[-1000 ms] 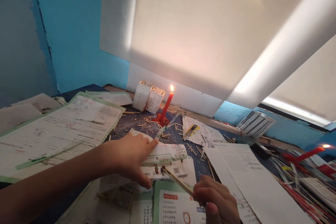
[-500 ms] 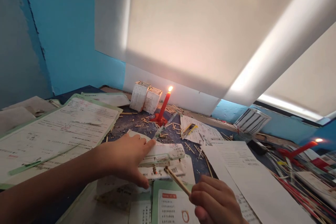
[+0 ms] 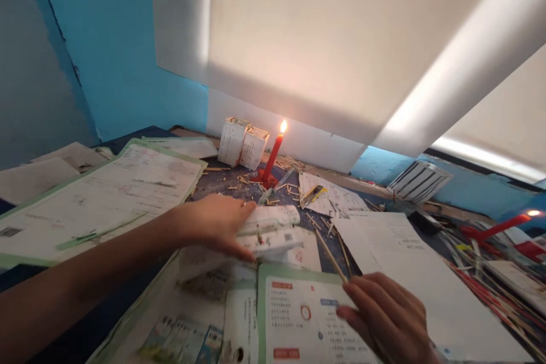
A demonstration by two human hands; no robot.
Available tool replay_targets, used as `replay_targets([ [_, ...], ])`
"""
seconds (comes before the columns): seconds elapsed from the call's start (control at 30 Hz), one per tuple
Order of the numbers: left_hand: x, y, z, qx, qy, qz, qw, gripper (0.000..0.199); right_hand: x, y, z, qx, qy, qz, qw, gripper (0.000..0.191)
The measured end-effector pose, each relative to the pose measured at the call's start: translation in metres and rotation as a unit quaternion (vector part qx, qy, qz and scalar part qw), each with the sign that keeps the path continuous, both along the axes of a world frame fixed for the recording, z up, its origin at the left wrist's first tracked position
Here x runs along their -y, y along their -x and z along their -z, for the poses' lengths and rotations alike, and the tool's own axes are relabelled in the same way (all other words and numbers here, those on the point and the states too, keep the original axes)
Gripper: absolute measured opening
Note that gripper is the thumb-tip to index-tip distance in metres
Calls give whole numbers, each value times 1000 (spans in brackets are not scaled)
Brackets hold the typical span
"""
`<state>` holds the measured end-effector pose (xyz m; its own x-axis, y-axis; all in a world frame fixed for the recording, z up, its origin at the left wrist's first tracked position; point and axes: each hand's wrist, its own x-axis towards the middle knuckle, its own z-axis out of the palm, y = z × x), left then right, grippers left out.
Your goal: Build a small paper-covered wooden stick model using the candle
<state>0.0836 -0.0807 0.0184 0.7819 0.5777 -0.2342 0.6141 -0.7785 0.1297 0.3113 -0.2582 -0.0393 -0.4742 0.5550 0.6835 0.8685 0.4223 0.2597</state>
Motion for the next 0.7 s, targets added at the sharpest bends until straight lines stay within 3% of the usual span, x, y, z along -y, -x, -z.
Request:
replay_targets([
  [0.1, 0, -2, -7, -23, -51, -6, 998, 72, -1, -15, 32, 33, 37, 44, 998, 7],
  [0.23, -4, 1, -17, -31, -58, -26, 997, 72, -8, -30, 61, 103, 121, 81, 984, 17],
  [0.3, -8, 6, -19, -18, -39, -24, 999, 75, -10, -32, 58, 134, 157, 92, 974, 22],
  [0.4, -12, 13, -16, -3, -8, -5, 1000, 76, -4, -18, 37, 141, 152, 100, 973, 34],
  [0.47, -12, 17, -13, -4, -1, 3, 1000, 76, 7, 5, 24, 110, 151, 53, 981, 34],
  [0.53, -11, 20, -10, -8, 1, 7, 1000, 77, 20, 36, 20, 99, 189, -68, 975, 28],
  [0.6, -9, 21, -8, -6, 11, 20, 1000, 78, 32, 68, 29, 168, 208, -191, 944, 32],
  [0.7, -7, 21, -4, 4, 44, 44, 998, 82, 43, 98, 59, 149, 143, -221, 953, 31],
])
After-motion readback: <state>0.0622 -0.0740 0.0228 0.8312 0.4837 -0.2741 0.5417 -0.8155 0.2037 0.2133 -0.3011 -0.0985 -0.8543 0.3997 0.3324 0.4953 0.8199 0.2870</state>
